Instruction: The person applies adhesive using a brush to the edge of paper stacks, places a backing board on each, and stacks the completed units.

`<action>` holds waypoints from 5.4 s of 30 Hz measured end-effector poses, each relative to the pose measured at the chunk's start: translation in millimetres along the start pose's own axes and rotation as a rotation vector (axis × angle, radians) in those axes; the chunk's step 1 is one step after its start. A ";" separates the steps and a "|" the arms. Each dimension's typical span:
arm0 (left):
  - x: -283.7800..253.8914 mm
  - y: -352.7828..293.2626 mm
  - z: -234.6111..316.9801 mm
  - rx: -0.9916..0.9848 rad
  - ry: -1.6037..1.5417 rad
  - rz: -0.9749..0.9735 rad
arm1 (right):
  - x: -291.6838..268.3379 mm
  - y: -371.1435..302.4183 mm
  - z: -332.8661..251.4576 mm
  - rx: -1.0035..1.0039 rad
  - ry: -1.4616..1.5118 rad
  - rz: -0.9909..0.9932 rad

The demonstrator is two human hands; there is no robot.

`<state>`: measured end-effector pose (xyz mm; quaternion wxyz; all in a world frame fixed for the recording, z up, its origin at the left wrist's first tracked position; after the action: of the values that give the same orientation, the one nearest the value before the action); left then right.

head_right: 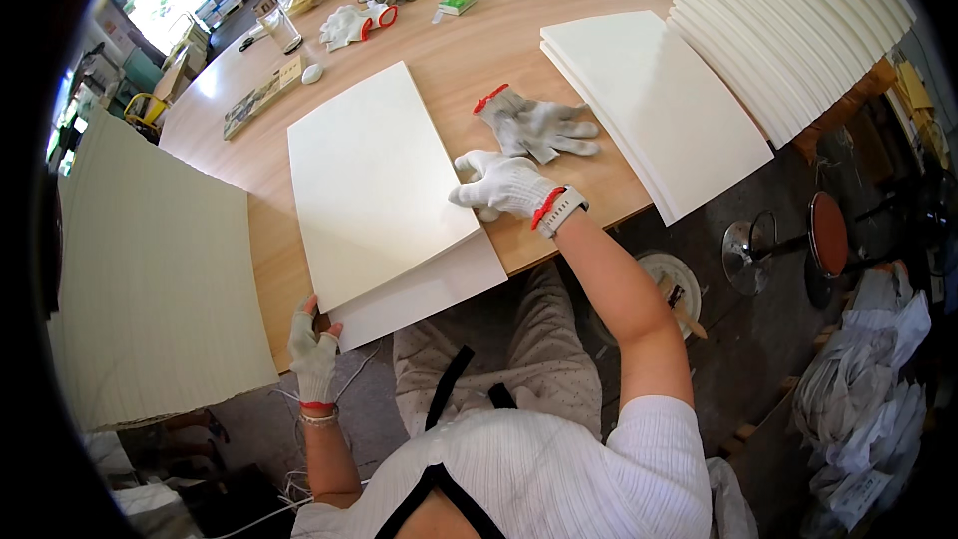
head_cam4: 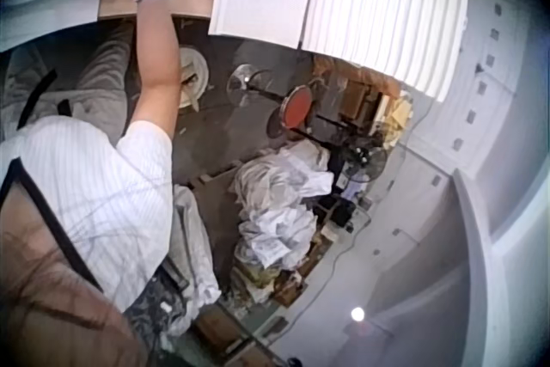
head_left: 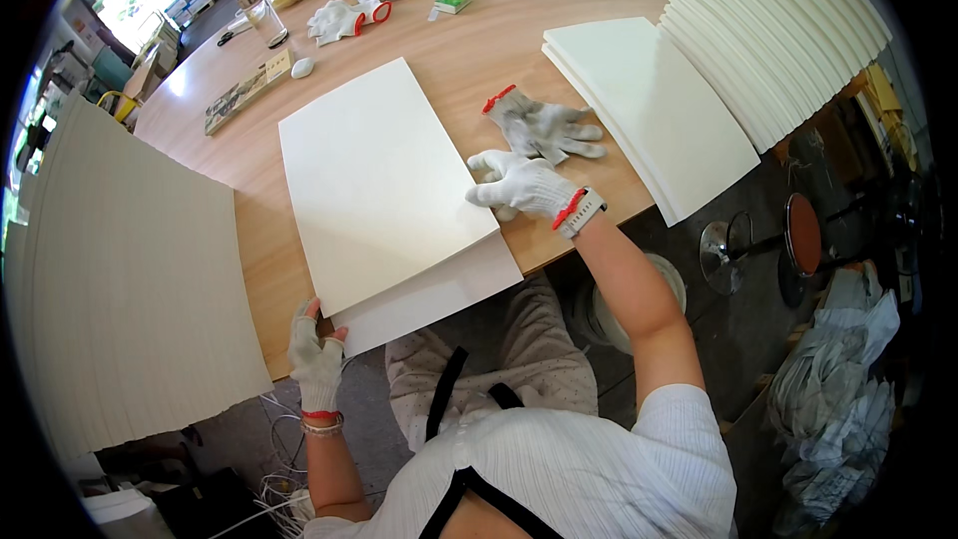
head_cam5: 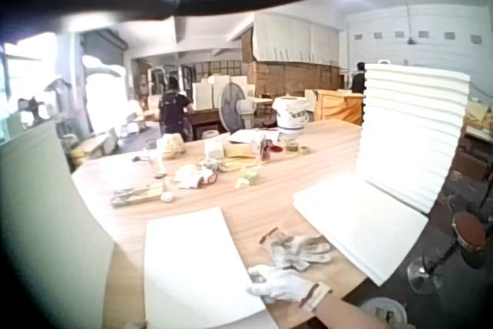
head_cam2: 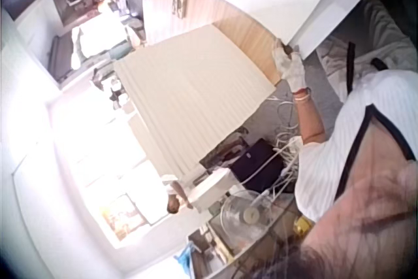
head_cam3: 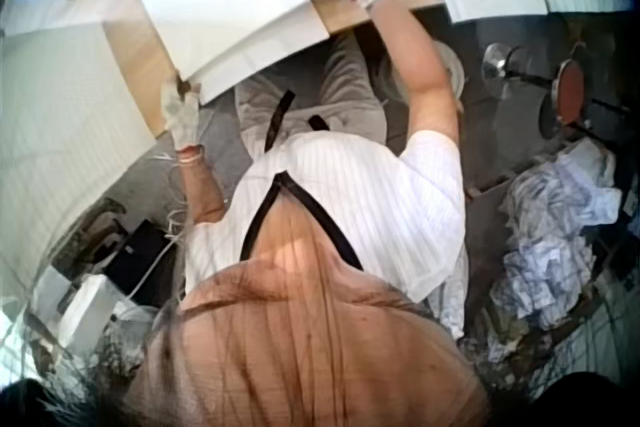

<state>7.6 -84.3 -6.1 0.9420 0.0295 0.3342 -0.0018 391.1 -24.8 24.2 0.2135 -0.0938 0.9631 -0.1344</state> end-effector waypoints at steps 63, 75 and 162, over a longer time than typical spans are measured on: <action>15.9 7.4 120.4 0.524 0.683 -0.333 | 23.3 -21.6 -29.3 -0.545 -0.144 -0.143; 1.9 50.1 67.5 0.129 0.094 -0.191 | 25.5 -16.0 -24.9 -0.407 -0.201 -0.092; 57.4 19.1 60.6 -0.821 -1.440 -0.298 | 18.4 155.3 -4.4 -0.213 0.819 -0.062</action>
<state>90.8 -67.7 5.8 0.8511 -0.3682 -0.3736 -0.0230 353.6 118.7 -25.4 -0.2017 -0.0830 0.9737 -0.0664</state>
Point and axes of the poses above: each hand's wrist, its own y-axis towards the middle knuckle, its own x-axis out of the palm, z = x × y, the point moved 6 cm from there along y, towards the middle knuckle, and after that the axes turned 6 degrees about -x, right-handed, at the moved point
